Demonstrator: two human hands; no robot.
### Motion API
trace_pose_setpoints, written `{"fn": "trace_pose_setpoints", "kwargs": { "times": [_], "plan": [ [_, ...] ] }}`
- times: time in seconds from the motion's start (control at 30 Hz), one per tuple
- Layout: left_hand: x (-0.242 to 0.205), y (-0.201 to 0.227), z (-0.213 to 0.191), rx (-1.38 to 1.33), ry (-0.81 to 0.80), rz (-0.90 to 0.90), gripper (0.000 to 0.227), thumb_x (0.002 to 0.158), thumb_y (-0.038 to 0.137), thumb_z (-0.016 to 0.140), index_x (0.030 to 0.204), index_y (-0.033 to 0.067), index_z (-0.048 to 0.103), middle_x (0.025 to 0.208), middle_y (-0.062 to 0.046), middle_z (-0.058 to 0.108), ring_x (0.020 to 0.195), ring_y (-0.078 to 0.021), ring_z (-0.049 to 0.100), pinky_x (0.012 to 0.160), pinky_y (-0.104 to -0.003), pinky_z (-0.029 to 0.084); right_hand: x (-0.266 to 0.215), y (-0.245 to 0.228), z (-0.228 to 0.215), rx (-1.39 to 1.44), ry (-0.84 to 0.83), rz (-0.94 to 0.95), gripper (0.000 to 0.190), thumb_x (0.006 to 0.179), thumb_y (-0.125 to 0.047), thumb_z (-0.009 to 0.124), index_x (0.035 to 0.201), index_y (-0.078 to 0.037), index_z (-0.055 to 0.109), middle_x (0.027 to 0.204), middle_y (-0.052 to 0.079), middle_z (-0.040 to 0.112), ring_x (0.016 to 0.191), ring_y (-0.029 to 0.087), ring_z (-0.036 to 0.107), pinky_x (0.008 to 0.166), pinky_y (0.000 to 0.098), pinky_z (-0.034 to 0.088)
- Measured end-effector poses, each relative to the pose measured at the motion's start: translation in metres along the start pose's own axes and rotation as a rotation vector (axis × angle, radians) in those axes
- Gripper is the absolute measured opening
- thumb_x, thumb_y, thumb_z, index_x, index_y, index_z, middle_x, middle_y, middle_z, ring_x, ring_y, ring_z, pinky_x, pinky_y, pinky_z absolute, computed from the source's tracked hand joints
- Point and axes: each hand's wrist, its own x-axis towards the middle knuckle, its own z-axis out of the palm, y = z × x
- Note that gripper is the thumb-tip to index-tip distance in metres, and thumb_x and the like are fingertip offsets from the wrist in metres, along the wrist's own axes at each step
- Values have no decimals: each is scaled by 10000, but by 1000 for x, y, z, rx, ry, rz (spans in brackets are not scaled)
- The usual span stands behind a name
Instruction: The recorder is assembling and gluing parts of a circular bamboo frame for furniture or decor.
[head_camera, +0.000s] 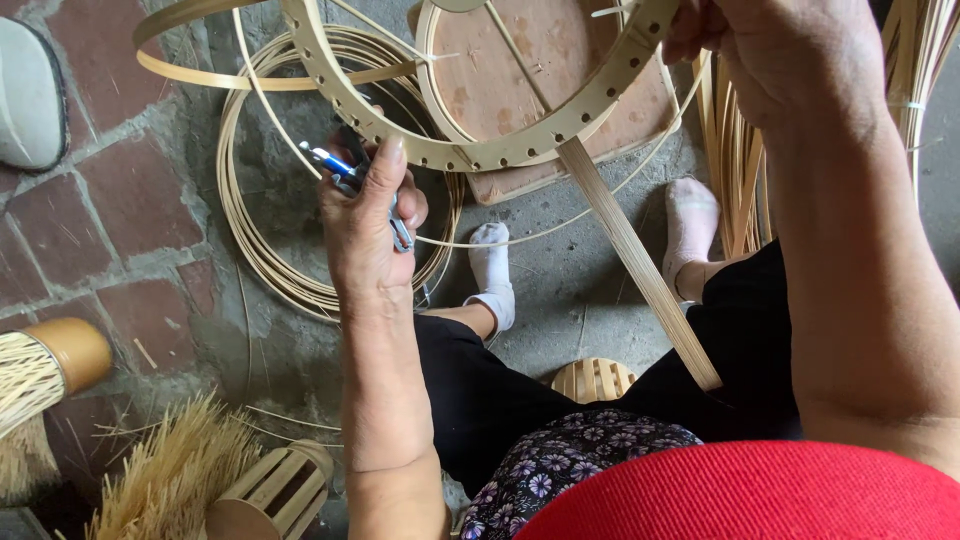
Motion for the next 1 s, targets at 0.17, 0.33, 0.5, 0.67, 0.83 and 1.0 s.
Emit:
{"fn": "trace_pose_setpoints", "kwargs": {
  "times": [0.17,0.33,0.5,0.67,0.83,1.0],
  "plan": [
    [-3,1,5,-2,23,6,300,912,119,832,1156,90,660,882,30,612,585,-72,547,477,-224,422,1,6,-5,14,-5,28,191,1135,-207,709,1066,-29,717,860,65,695,756,146,692,766,318,607],
    [-2,1,5,3,37,-9,275,903,124,830,1101,92,643,853,13,616,571,-72,542,470,-220,415,4,8,-6,-24,-38,-15,218,1142,-233,690,1073,-27,712,856,68,691,755,152,699,756,311,611],
    [0,-2,3,-5,33,-1,262,923,115,837,1030,85,600,808,5,578,560,-78,526,470,-225,410,3,1,-3,-5,-48,1,229,1139,-255,689,1094,-31,704,865,63,687,758,148,696,732,289,588],
    [0,-4,4,20,42,44,264,909,134,818,1033,80,591,804,-5,594,555,-90,546,453,-248,448,-2,-10,-2,-53,-134,-73,363,1170,-349,688,1184,13,664,901,70,658,801,140,683,758,293,610],
    [2,-9,3,-5,105,3,339,865,125,845,1094,85,599,822,22,605,539,-70,520,448,-229,427,-10,-51,30,-105,-59,20,707,1021,-496,690,1486,-7,479,1047,64,683,871,115,688,774,278,612],
    [2,-9,2,-53,30,17,383,873,126,841,1185,77,624,841,8,615,542,-72,523,453,-226,426,-5,-36,30,-6,-133,102,656,1016,-479,662,1424,8,497,1073,83,699,885,128,712,760,283,612]
  ]
}}
